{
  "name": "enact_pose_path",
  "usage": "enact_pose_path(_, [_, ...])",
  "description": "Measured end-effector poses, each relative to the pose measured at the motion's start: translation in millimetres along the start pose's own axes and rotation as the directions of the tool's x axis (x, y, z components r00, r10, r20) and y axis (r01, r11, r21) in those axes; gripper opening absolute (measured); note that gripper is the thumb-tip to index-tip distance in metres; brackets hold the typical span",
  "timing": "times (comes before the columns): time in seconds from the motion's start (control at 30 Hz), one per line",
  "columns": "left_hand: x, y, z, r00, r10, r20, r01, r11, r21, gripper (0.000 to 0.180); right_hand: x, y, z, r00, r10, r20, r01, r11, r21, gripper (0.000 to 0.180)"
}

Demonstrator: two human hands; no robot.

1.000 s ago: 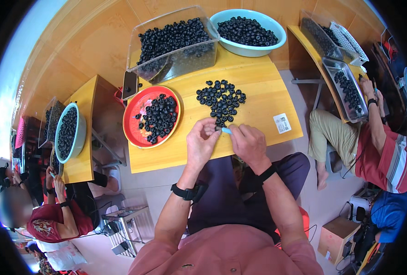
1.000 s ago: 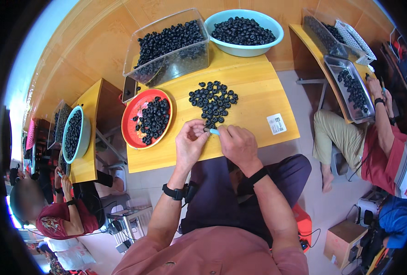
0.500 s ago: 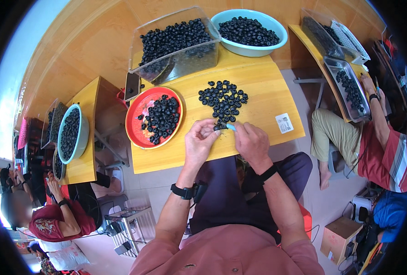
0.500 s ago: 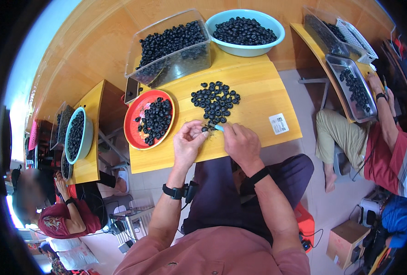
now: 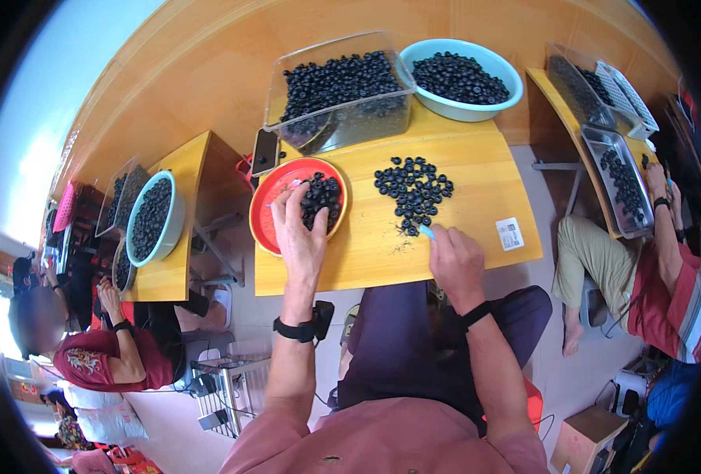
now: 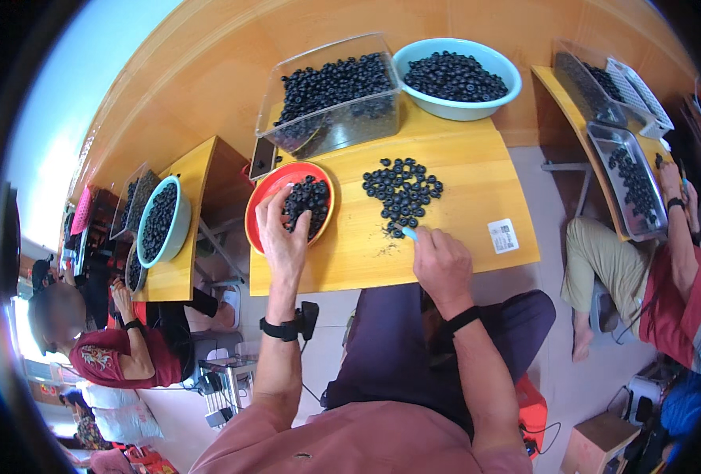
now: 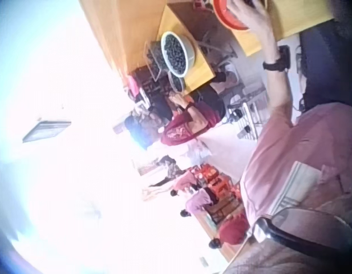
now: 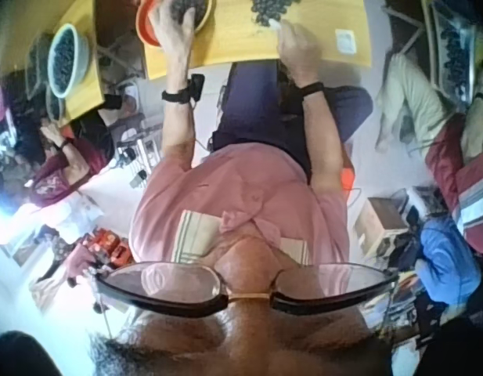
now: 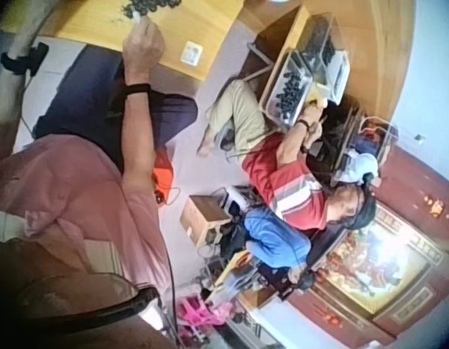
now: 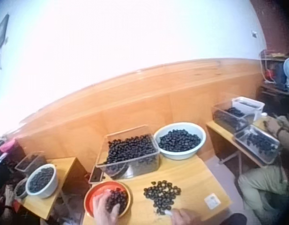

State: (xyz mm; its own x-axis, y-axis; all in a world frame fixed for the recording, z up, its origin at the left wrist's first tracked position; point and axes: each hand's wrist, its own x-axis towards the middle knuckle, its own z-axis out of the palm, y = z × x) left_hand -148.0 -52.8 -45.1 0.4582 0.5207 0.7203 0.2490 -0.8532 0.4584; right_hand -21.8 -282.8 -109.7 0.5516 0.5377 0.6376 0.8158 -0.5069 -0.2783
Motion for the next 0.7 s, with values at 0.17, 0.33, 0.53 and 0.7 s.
enact_pose_path(0.17, [-23,16,30,0.869,0.048,0.492,0.083,0.967,-0.243,0.026,0,1,4,1.000,0.026,-0.015,-0.026,1.000,-0.013,0.010])
enact_pose_path(0.33, [-45,36,66,0.838,0.006,0.545,0.098,0.982,-0.162,0.024,0,0,3,0.999,0.034,-0.013,-0.034,0.999,-0.007,0.011])
enact_pose_path(0.53, [-43,43,76,0.839,0.018,0.544,0.091,0.981,-0.172,0.027,-1,0,1,0.999,0.035,0.012,-0.035,0.999,-0.015,0.010])
enact_pose_path(0.7, [-47,38,77,0.850,-0.007,0.527,0.124,0.975,-0.187,0.027,-1,1,3,0.999,0.030,-0.013,-0.029,1.000,0.005,0.009])
